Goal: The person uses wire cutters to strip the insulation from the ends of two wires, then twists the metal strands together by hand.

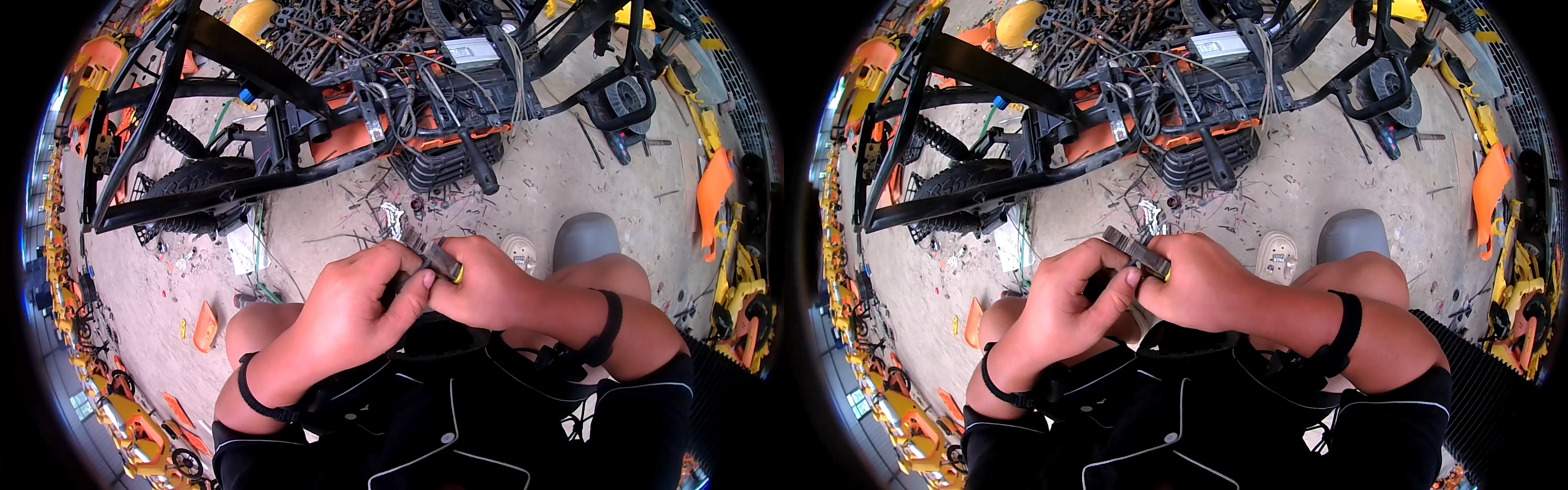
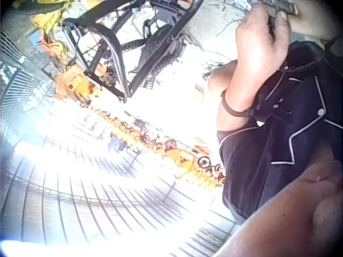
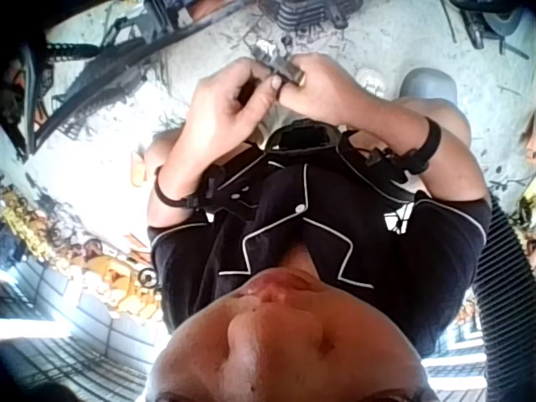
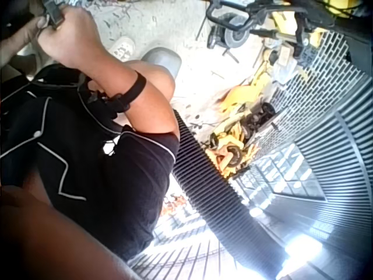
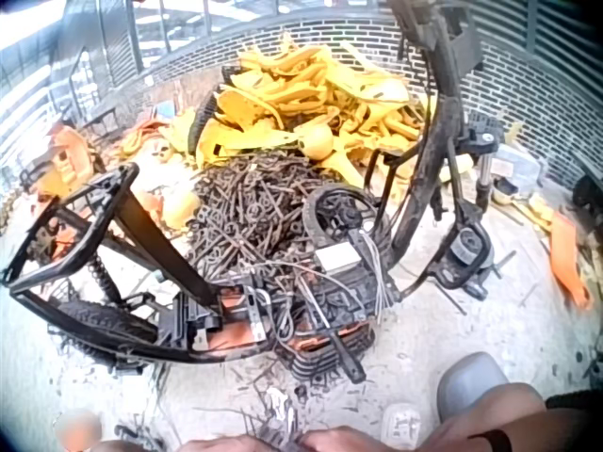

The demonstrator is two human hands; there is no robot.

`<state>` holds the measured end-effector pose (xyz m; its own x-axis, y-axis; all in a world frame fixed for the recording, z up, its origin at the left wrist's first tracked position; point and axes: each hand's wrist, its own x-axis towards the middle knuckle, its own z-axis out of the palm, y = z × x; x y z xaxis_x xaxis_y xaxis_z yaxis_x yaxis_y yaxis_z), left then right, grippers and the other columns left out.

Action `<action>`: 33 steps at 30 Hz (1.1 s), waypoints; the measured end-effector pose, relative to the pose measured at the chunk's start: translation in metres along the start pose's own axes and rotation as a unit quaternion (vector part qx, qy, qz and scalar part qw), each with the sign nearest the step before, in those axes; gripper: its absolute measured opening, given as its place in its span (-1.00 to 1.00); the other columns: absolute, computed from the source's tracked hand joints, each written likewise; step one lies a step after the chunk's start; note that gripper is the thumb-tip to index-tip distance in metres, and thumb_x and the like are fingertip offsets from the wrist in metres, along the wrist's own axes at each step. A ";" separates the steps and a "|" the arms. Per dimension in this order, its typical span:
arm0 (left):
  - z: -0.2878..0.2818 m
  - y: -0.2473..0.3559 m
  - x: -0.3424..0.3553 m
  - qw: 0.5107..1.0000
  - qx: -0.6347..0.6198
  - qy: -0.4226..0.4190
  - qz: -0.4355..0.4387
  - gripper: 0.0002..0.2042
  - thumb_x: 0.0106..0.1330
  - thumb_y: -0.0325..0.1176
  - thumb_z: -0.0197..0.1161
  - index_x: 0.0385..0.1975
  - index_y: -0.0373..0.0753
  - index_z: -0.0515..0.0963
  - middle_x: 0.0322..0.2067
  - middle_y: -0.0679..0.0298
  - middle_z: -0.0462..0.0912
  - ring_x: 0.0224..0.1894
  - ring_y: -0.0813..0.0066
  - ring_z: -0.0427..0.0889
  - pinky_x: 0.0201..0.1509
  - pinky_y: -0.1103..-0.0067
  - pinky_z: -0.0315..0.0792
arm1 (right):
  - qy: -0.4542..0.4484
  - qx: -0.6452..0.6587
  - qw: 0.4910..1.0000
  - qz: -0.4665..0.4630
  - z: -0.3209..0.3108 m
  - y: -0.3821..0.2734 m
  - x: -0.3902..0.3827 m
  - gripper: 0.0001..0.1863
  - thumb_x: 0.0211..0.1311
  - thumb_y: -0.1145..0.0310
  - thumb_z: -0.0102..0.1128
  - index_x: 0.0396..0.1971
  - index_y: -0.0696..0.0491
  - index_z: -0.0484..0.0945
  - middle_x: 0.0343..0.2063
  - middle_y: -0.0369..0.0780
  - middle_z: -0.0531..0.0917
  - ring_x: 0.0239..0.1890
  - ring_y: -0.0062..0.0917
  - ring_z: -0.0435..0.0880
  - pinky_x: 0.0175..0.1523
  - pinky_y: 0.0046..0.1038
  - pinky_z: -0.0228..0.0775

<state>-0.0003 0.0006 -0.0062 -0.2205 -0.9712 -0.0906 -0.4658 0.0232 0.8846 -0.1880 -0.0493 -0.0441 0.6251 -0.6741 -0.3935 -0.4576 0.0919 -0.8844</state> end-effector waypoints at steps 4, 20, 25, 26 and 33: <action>0.000 0.000 0.000 1.000 -0.004 0.002 0.013 -0.89 0.31 -0.43 0.32 -0.37 -0.30 0.54 -0.56 0.16 0.59 -0.58 0.27 0.60 -0.50 0.49 0.45 | -0.006 -0.010 1.000 -0.002 0.000 0.000 0.001 -0.65 0.15 0.19 0.25 -0.49 0.24 0.57 -0.66 0.00 0.59 -0.56 -0.11 0.62 -0.39 -0.20 0.42; 0.000 0.000 0.000 1.000 0.009 -0.004 -0.007 -0.88 0.30 -0.41 0.32 -0.40 -0.28 0.54 -0.58 0.16 0.58 -0.61 0.28 0.58 -0.53 0.48 0.44 | -0.021 -0.021 0.998 0.046 -0.002 -0.005 0.002 -0.66 0.16 0.17 0.25 -0.47 0.21 0.60 -0.60 0.01 0.63 -0.46 -0.04 0.65 -0.32 -0.16 0.46; 0.000 0.003 -0.001 1.000 0.001 -0.004 -0.012 -0.87 0.29 -0.41 0.34 -0.43 -0.28 0.54 -0.58 0.19 0.59 -0.60 0.29 0.59 -0.52 0.49 0.44 | -0.022 -0.025 0.999 0.035 -0.003 -0.005 0.000 -0.66 0.15 0.18 0.25 -0.50 0.22 0.59 -0.60 0.02 0.62 -0.45 -0.04 0.65 -0.31 -0.16 0.46; 0.000 0.003 -0.001 1.000 -0.003 -0.004 -0.015 -0.87 0.29 -0.41 0.34 -0.43 -0.28 0.54 -0.58 0.19 0.59 -0.60 0.29 0.59 -0.52 0.49 0.44 | -0.020 -0.025 0.999 0.030 -0.002 -0.004 0.000 -0.66 0.15 0.19 0.25 -0.51 0.22 0.58 -0.60 0.02 0.62 -0.45 -0.04 0.65 -0.31 -0.16 0.46; 0.000 0.002 -0.002 1.000 0.005 -0.004 -0.005 -0.86 0.28 -0.42 0.34 -0.44 -0.28 0.53 -0.58 0.19 0.58 -0.60 0.29 0.59 -0.52 0.49 0.44 | -0.011 -0.017 1.000 0.009 0.001 0.000 0.001 -0.66 0.14 0.21 0.26 -0.54 0.23 0.57 -0.63 0.03 0.60 -0.49 -0.03 0.64 -0.34 -0.17 0.45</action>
<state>-0.0012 0.0024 -0.0044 -0.2220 -0.9695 -0.1035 -0.4767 0.0153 0.8789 -0.1865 -0.0489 -0.0450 0.6298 -0.6568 -0.4146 -0.4894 0.0789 -0.8685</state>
